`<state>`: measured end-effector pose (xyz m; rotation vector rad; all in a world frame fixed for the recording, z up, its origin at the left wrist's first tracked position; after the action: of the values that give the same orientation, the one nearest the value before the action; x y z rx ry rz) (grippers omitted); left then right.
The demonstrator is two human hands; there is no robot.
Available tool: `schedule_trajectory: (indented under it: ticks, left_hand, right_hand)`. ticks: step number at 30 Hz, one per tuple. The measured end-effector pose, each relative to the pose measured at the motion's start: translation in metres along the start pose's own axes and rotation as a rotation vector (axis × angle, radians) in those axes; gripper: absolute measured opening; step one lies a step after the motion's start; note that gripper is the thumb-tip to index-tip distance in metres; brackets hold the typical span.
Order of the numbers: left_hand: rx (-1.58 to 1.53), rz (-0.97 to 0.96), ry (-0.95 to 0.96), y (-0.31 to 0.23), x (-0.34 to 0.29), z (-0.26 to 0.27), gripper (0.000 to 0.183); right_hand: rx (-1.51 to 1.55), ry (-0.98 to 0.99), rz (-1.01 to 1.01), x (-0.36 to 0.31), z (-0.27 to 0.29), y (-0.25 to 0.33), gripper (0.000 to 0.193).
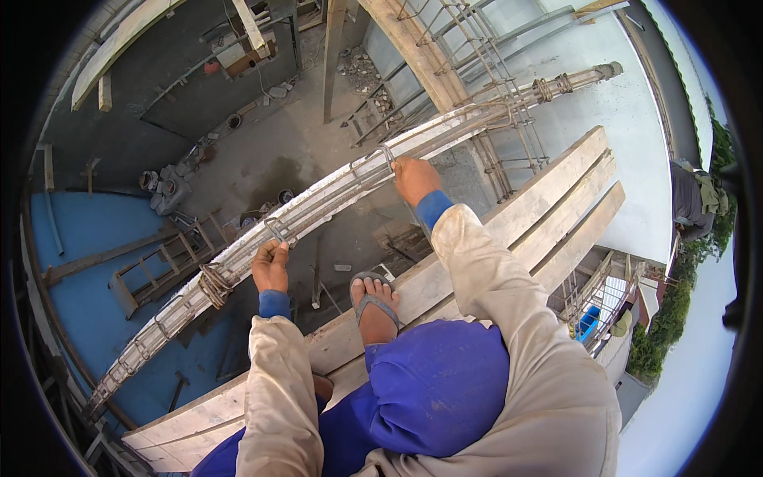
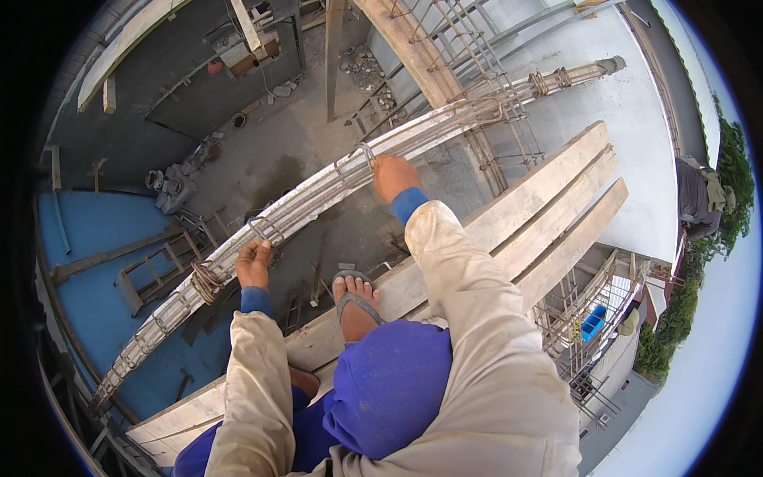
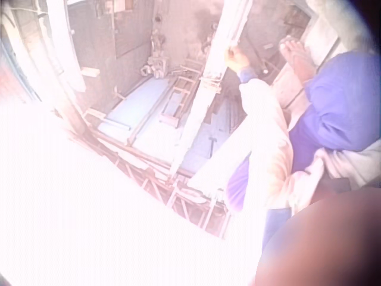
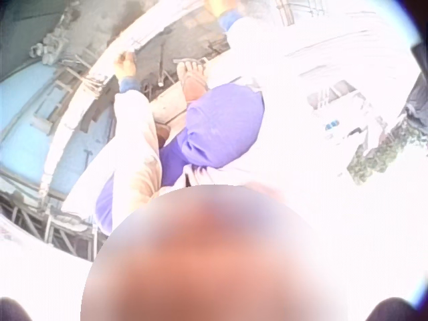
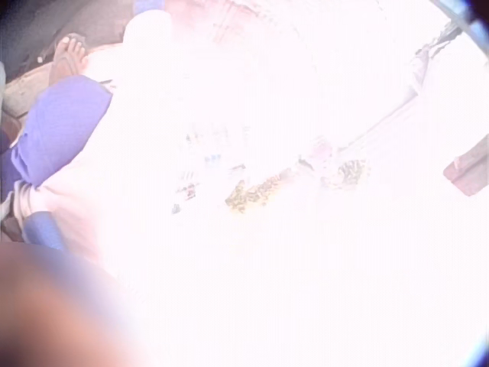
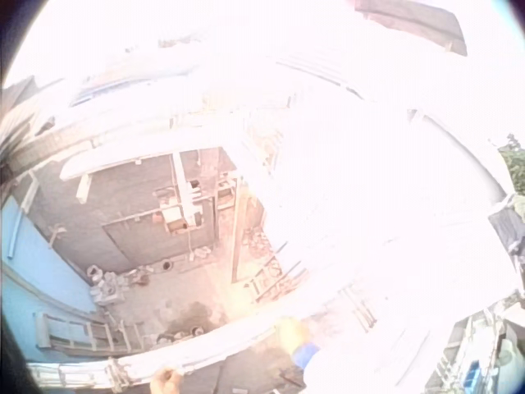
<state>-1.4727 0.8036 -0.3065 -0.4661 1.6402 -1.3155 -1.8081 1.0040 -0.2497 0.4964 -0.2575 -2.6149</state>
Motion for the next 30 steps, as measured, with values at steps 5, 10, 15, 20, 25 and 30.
schedule_trajectory:
  ticks: [5, 10, 15, 20, 25, 30]
  left_hand:
    - [0.069, 0.031, 0.041, 0.005, 0.004, -0.009, 0.017]
    - [0.154, 0.021, 0.089, 0.002, 0.01, -0.013, 0.018]
    - [0.201, 0.024, 0.122, -0.009, 0.018, -0.023, 0.019]
    - [0.246, 0.049, 0.137, -0.01, 0.02, -0.038, 0.02]
    - [0.268, -0.055, 0.15, -0.016, 0.013, -0.057, 0.018]
    - [0.262, -0.078, 0.161, -0.025, 0.009, -0.076, 0.018]
  right_hand:
    - [-0.086, -0.147, -0.176, 0.043, 0.032, -0.096, 0.029]
    - [-0.105, -0.165, -0.259, 0.078, 0.059, -0.163, 0.026]
    - [-0.059, -0.458, -0.369, 0.075, 0.052, -0.174, 0.032]
    - [0.097, -0.493, -0.39, 0.071, 0.035, -0.175, 0.038]
    - [0.142, -0.415, -0.375, 0.076, 0.038, -0.186, 0.04]
    - [0.179, -0.428, -0.351, 0.073, 0.047, -0.172, 0.037]
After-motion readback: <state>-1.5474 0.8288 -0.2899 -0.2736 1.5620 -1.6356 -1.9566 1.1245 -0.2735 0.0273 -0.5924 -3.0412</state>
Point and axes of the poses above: each hand's wrist, its own x-axis towards the middle knuckle, its own z-axis out of the back of the hand, y = z × x, the point moved 2 cm from there along x, towards the middle knuckle, and after that the axes turned 3 degrees about -z, right-handed, at the moved point
